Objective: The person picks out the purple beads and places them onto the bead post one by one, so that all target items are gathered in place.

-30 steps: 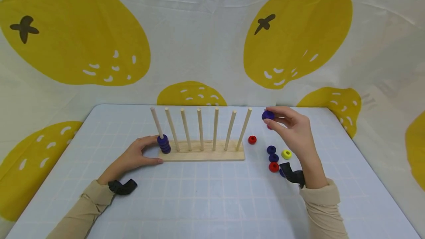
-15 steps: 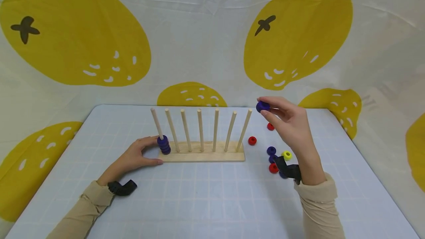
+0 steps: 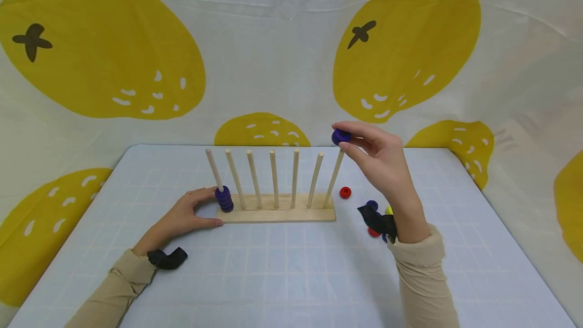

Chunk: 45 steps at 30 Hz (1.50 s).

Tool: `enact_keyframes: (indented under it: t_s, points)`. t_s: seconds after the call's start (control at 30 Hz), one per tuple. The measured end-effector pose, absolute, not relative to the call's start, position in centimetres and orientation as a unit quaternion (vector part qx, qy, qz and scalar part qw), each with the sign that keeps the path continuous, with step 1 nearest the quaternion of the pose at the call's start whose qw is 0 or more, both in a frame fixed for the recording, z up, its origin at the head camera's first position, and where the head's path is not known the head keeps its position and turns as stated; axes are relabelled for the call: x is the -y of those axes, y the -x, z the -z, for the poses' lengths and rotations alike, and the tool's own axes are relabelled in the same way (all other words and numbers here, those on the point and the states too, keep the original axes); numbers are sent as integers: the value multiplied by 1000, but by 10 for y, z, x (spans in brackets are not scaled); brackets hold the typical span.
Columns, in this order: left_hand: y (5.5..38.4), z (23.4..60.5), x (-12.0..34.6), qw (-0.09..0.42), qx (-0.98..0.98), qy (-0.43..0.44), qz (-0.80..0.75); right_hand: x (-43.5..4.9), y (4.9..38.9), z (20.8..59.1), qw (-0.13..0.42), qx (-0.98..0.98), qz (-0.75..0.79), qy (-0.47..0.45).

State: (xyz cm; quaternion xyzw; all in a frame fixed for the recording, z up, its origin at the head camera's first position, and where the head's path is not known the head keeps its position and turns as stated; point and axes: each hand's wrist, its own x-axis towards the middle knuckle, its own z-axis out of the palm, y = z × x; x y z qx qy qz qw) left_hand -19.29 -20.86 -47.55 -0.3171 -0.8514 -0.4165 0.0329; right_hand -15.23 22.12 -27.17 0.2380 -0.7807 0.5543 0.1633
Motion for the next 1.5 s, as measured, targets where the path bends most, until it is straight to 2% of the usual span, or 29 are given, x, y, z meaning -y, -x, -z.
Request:
enact_keyframes:
  t_s: [1.5]
  points:
    - [192, 475, 208, 33, 851, 312, 421, -104, 180, 249, 69, 722, -586, -361]
